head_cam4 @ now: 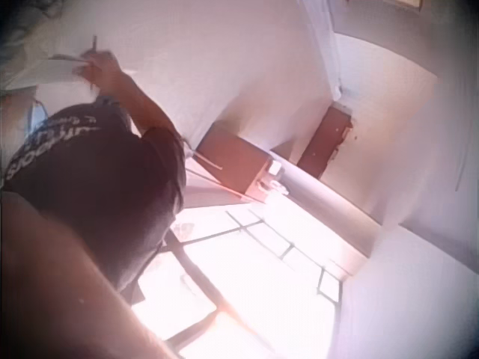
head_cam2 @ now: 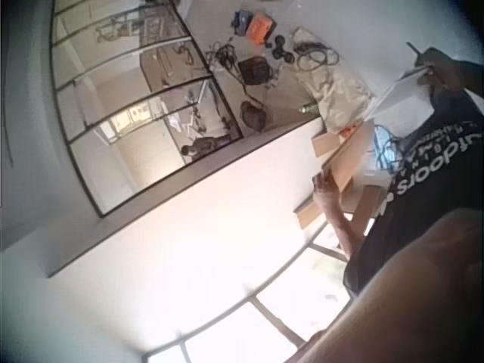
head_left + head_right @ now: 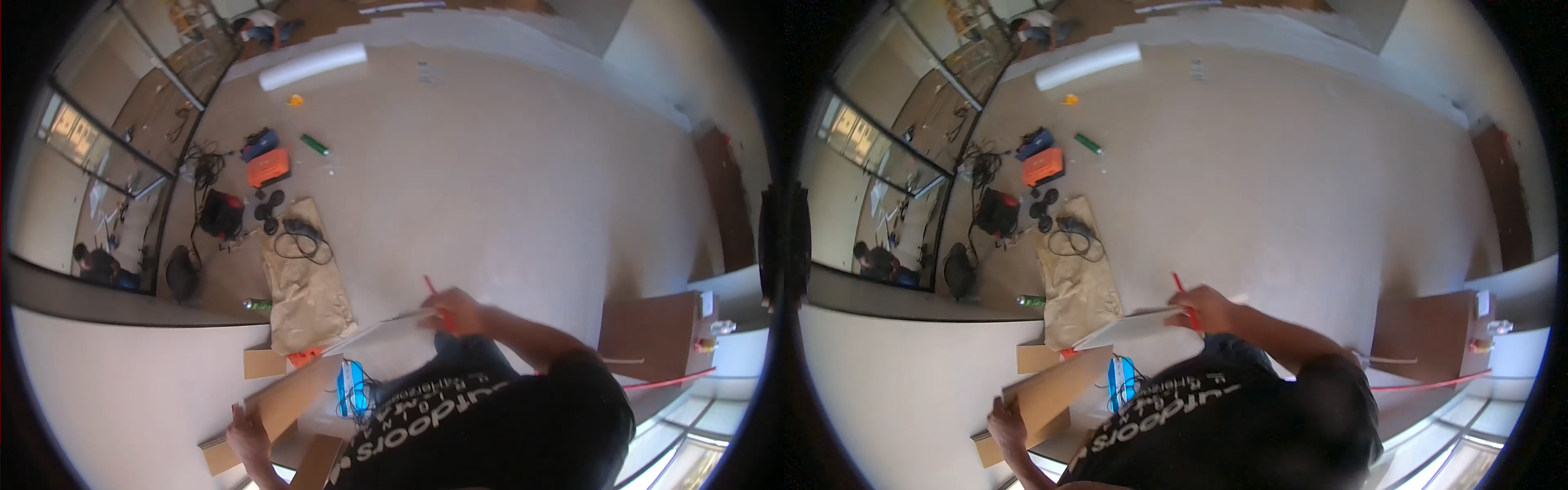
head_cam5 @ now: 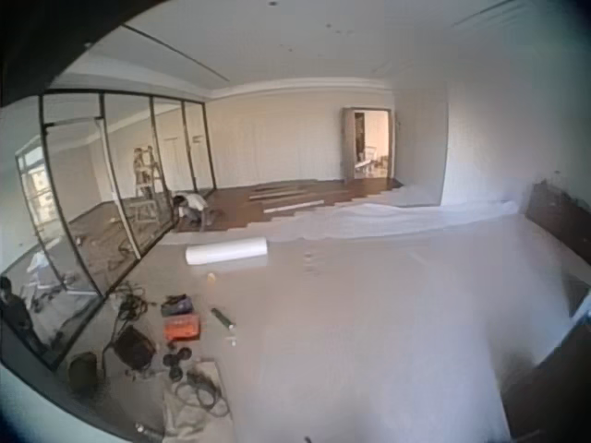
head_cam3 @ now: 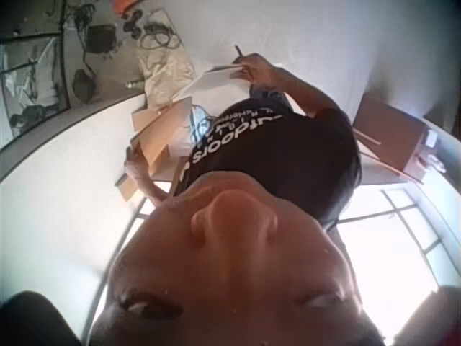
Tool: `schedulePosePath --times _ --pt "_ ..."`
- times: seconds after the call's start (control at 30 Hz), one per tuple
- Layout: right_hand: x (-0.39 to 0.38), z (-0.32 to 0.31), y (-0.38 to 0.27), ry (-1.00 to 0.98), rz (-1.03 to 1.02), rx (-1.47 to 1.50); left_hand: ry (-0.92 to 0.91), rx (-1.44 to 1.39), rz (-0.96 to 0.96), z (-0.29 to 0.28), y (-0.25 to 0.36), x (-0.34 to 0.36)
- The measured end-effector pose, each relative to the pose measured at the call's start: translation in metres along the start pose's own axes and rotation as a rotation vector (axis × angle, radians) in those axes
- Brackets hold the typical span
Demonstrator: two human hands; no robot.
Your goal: The person uses a table saw to cut a flooring plank, then carries the cut pieces into another room and fits them onto the floor, marking the next cut with a pencil.
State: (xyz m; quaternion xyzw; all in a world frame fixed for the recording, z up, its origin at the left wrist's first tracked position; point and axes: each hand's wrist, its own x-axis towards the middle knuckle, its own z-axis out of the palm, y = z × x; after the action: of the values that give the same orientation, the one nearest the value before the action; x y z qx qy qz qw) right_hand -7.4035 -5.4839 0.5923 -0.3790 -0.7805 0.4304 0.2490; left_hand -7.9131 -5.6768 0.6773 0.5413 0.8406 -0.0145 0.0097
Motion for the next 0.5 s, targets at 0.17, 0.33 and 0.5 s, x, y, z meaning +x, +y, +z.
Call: schedulePosePath --times 0.17,0.33,0.5 --pt "0.043 -0.11 0.034 -0.157 -0.091 -0.112 0.118 -0.388 0.252 -0.079 0.202 0.082" --pt "0.079 -0.228 0.105 0.034 -0.15 -0.214 0.22 -0.483 0.574 -0.119 0.388 0.177" --pt "0.115 -0.351 0.191 0.333 -0.214 -0.302 0.17 -0.679 0.92 -0.12 0.562 0.309"
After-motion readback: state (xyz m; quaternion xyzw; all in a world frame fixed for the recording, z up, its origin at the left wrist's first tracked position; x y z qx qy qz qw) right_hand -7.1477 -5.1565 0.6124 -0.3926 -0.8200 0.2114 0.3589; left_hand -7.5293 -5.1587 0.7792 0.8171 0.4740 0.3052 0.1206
